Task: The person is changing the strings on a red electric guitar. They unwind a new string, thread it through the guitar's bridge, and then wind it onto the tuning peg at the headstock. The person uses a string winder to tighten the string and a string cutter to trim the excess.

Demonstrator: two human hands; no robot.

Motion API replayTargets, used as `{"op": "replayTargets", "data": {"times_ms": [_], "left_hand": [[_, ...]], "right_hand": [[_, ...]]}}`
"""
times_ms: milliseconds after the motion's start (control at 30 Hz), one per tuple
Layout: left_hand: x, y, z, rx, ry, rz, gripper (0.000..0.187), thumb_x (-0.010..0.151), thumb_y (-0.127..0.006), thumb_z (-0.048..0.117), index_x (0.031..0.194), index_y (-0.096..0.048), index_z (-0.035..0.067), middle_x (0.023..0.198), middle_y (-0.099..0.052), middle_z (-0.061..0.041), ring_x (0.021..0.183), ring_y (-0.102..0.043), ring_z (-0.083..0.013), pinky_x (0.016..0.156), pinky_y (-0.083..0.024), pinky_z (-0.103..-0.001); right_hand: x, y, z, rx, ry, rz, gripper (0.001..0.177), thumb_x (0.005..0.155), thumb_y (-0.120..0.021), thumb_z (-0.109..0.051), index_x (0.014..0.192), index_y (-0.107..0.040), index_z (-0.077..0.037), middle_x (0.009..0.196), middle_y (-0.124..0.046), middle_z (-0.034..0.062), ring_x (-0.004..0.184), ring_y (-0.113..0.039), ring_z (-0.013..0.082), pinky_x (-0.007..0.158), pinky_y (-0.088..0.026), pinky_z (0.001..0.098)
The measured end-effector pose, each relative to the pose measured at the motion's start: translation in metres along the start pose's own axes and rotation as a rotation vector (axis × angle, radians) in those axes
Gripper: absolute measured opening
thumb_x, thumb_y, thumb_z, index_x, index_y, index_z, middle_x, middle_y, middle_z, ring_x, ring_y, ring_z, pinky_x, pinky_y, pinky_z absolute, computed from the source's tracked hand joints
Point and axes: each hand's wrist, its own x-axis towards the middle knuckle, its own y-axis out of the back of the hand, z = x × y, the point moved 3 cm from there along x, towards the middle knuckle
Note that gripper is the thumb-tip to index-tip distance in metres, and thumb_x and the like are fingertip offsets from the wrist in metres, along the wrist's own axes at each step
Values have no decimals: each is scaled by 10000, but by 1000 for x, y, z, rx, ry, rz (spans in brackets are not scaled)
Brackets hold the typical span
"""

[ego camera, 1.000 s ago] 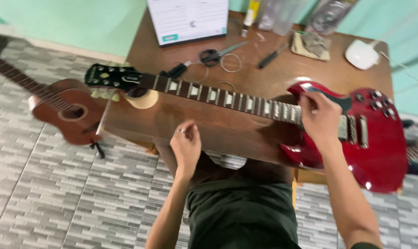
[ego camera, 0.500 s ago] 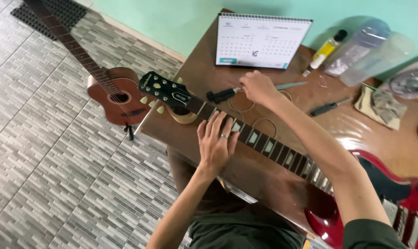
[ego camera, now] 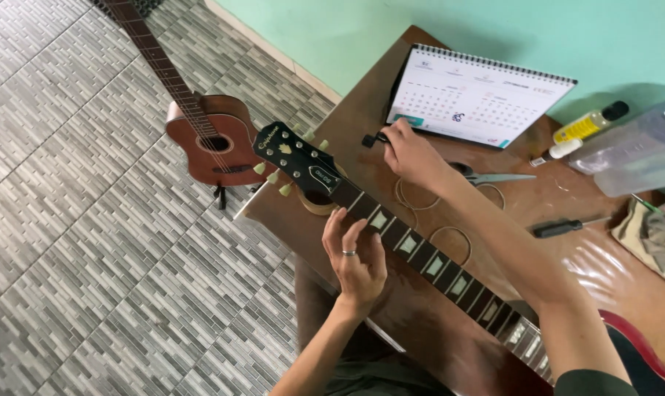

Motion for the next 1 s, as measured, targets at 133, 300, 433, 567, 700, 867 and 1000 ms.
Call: {"op": "replayTargets", "data": {"times_ms": [133,300,433,567,700,867,1000], "left_hand": [[-5,-7,-9,-140,344,-5,448,904,-760,159,1266,-520,50,1344,-489,-221,1269,-556,-423,1011,-467,-517],[-2,-26,5,-867,1210,-108,565,780,-910,132,1225,-577,30,1075,-653,-93,998,-654,-188,869,-560,-308],[-14,-33,-5,-878,1206,-218,325,858,-868,150,1105,-692,34,994,-746,-89,915,-682,-119,765,-592,-295],[-12,-35,-7,-935,1141,-281,280,879,-848,136,1094,-716,14,971,-760,-118,877,-688,-117,747,-596,-308],[-12,-33,-12,-961,1081,-310,310,886,-835,93,1119,-687,-47,957,-739,-140,889,-677,-158,786,-606,-349],[-17,-38,-16,-970,1047,-344,307,901,-837,133,1124,-687,-17,958,-746,-133,903,-677,-121,777,-604,-310],[-16,-37,-16,-967,1039,-365,306,915,-821,142,1133,-684,-24,948,-740,-143,896,-673,-125,776,-605,-319]], "right_hand": [[31,34,-48,15,126,34,326,1061,-495,-194,1339,-556,-35,1219,-495,120,905,-701,458,804,-628,506],[93,-16,-43,-466,323,159,259,1044,-573,-301,1290,-622,-237,1016,-614,-7,907,-683,258,744,-549,406],[105,-5,-54,-316,317,40,249,1004,-590,-315,1238,-670,-286,1013,-686,-7,938,-688,256,755,-578,399],[112,-3,-48,-347,292,3,262,904,-606,-352,1138,-707,-289,982,-721,-42,949,-716,214,767,-598,373],[120,-5,-49,-397,292,-25,233,890,-594,-361,1068,-718,-276,928,-717,-37,913,-720,203,792,-602,357],[135,-20,-42,-384,316,8,198,890,-620,-339,1038,-706,-241,910,-697,-24,891,-715,205,800,-599,345],[155,-42,-27,-473,402,116,215,848,-700,-304,1019,-674,-176,919,-621,-4,924,-657,196,848,-571,331]]}}
